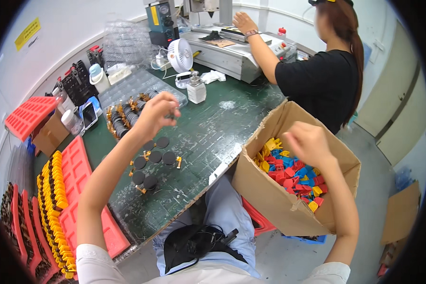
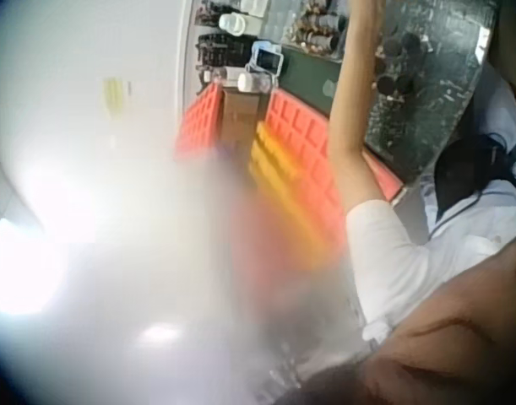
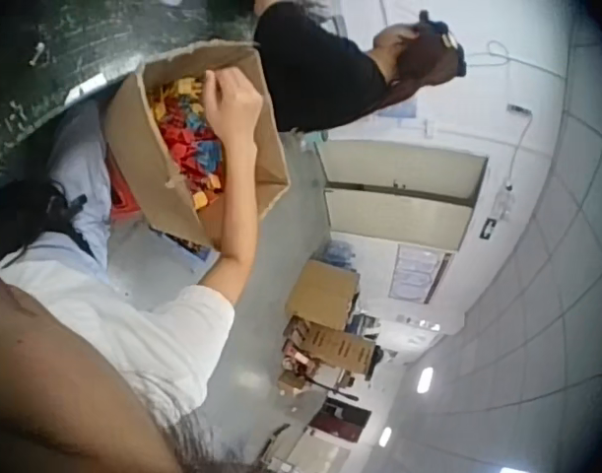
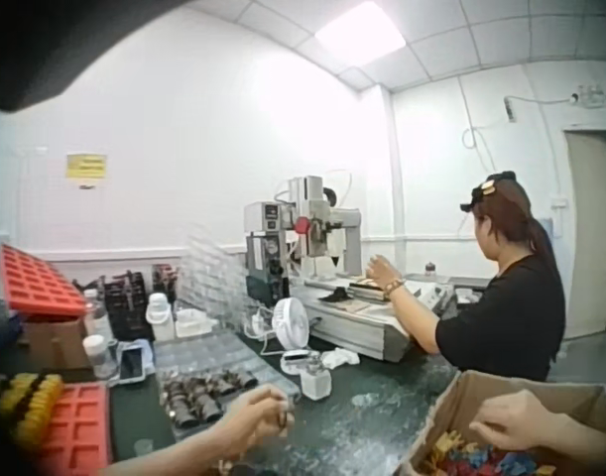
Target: The person attaches plastic clips from a box onto circular electronic parts, places the clipped parts into a foam tray, and peels protective film to assemble circular component layers by hand.
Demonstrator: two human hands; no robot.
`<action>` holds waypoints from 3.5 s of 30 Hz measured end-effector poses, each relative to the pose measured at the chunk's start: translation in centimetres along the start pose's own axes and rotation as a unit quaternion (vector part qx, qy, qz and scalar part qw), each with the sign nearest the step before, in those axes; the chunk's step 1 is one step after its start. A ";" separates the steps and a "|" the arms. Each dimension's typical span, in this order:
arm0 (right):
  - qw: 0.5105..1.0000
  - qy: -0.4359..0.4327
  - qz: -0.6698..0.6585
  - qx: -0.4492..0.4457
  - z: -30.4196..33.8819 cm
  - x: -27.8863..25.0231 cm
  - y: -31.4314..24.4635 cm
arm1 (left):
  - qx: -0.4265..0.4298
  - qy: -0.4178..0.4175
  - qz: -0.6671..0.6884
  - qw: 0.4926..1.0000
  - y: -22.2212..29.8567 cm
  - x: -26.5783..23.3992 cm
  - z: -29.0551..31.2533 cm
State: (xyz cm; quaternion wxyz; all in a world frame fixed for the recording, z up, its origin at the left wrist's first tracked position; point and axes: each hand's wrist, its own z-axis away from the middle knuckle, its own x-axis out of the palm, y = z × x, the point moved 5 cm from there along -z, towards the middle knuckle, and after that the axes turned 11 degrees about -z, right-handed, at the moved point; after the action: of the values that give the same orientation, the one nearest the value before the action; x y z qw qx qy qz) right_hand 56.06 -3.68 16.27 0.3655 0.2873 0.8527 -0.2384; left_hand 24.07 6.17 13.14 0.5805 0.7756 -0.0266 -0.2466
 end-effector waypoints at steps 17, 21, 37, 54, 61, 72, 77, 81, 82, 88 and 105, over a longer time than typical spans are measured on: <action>0.904 0.049 0.035 -0.423 -11.2 2.4 -27.8 | -0.220 0.147 0.306 0.914 -7.5 -0.2 9.6; 0.943 0.054 0.052 -0.325 -10.8 1.8 -28.5 | -0.198 0.143 0.265 0.933 -7.7 0.1 9.6; 0.875 0.050 -0.063 -0.477 -7.2 9.5 -21.6 | -0.090 0.302 0.277 0.908 -10.4 -0.8 10.7; 0.908 -0.281 -0.094 -0.296 -6.6 22.4 -10.6 | -0.046 0.258 0.232 0.937 -9.4 0.4 9.7; 0.947 -0.191 -0.058 -0.253 -5.2 21.4 -11.4 | -0.035 0.131 0.217 0.967 -7.2 2.5 9.7; 0.960 -0.078 -0.266 0.036 -7.8 18.9 -7.0 | -0.051 0.080 0.174 0.980 -6.6 3.1 9.6; 0.772 -0.088 -0.562 0.284 -7.5 20.9 -6.3 | -0.052 0.082 0.192 0.977 -6.6 3.5 10.0; 0.672 -0.088 -0.663 0.318 -7.5 20.5 -7.7 | -0.069 0.079 0.181 0.978 -7.1 3.7 10.1; 0.671 -0.097 -0.659 0.326 -7.2 20.6 -7.8 | -0.064 0.083 0.175 0.979 -7.0 3.6 10.1; 0.672 -0.135 -0.643 0.341 -6.9 20.6 -8.5 | -0.045 0.087 0.146 0.984 -6.0 3.5 10.4; 0.690 -0.102 -0.649 0.304 -6.8 20.6 -8.5 | -0.032 0.083 0.149 0.985 -5.1 3.5 10.6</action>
State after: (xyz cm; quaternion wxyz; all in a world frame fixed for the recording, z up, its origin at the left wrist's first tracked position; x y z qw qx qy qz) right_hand 35.42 0.85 6.45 0.0972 -0.2683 0.6650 -0.6901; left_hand 21.52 -2.73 5.07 0.6355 0.7616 -0.0858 -0.0933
